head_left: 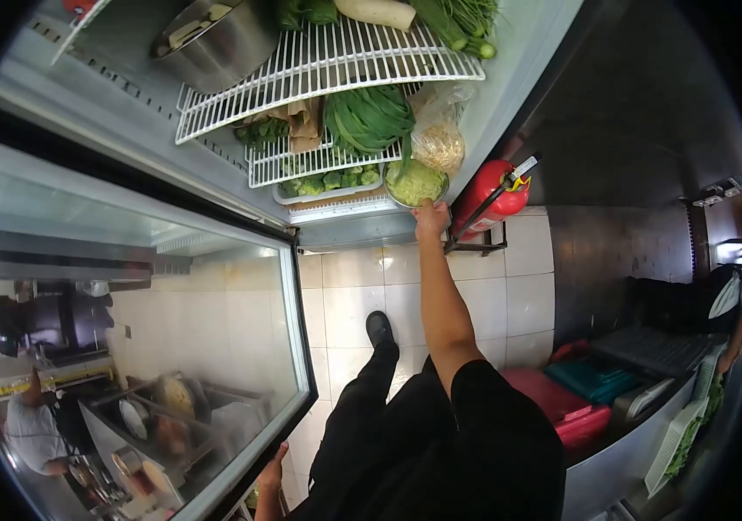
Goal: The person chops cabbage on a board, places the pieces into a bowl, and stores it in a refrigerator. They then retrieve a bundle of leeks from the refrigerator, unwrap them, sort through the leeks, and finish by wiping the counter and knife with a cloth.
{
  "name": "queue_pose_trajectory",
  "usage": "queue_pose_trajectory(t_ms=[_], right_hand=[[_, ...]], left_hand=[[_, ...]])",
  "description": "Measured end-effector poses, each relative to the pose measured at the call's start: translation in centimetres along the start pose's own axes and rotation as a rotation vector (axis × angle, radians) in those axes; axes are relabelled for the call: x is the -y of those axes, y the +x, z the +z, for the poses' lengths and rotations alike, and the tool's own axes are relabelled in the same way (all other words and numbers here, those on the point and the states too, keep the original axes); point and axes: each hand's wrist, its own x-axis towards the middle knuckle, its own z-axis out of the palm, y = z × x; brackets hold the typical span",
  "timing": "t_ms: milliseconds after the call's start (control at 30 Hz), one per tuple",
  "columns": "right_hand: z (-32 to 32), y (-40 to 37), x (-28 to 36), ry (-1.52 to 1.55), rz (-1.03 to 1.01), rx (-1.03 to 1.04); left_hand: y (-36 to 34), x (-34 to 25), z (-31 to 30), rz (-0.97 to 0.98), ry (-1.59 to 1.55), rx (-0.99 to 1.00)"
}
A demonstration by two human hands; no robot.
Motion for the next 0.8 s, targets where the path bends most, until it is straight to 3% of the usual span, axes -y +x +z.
queue_pose_trajectory(t_ms=[33,67,167,267,367,433,467,533,567,600,633,667,767,800], right_hand=[[0.2,0.5,-0.4,0.013,-0.024,-0.001],[0.3,1.0,-0.8,0.011,-0.025,-0.007],[1.4,1.1,-0.4,-0.044,-0.022,-0.069],[1.4,2.6,-1.8,-0.19,-0.12,-0.123],[1.9,8.3,-5.3,-0.397,-0.161,-0.234],[5.2,9.2,-5.2,0.008,-0.408,-0.327],[5.6,10.3,-5.2,0.01,-0.406,-0.33],[6.5,12.2,-5.4,-0.976,-0.687,-0.283],[6.8,12.6,-5.5,-0.979,-0.701,-0.258],[7.3,12.8,-5.9,-0.691,-0.585,-0.229],[8.0,12.7,-6.1,-0.216,-0.436,-0.198],[8.3,12.5,-6.2,0.142,-0.323,-0.183],[7.9,12.3,-6.2,0.487,-0.198,-0.14],[7.6,12.4,-6.0,0.541,-0.18,-0.133]], left_hand=[[0.6,0.0,0.1,0.008,-0.071,-0.039],[0.8,0.0,-0.5,-0.14,0.035,-0.013],[2.7,3.0,-1.4,-0.123,-0.163,0.057],[3.7,4.7,-2.4,-0.24,-0.066,0.059],[5.1,9.3,-3.4,-0.223,-0.066,0.035],[4.6,4.8,-3.2,-0.259,-0.002,0.078],[3.9,1.5,-2.6,-0.22,0.04,0.047],[3.5,0.2,-1.9,-0.097,0.008,-0.006],[3.7,0.6,-1.9,-0.091,0.004,-0.014],[3.8,1.3,-2.0,-0.103,0.051,-0.032],[4.1,2.0,-2.0,-0.113,0.096,-0.049],[4.1,3.0,-2.3,-0.078,-0.176,0.022],[3.3,-0.8,-1.3,-0.112,-0.068,-0.031],[3.9,3.3,-2.0,-0.093,-0.058,-0.002]])
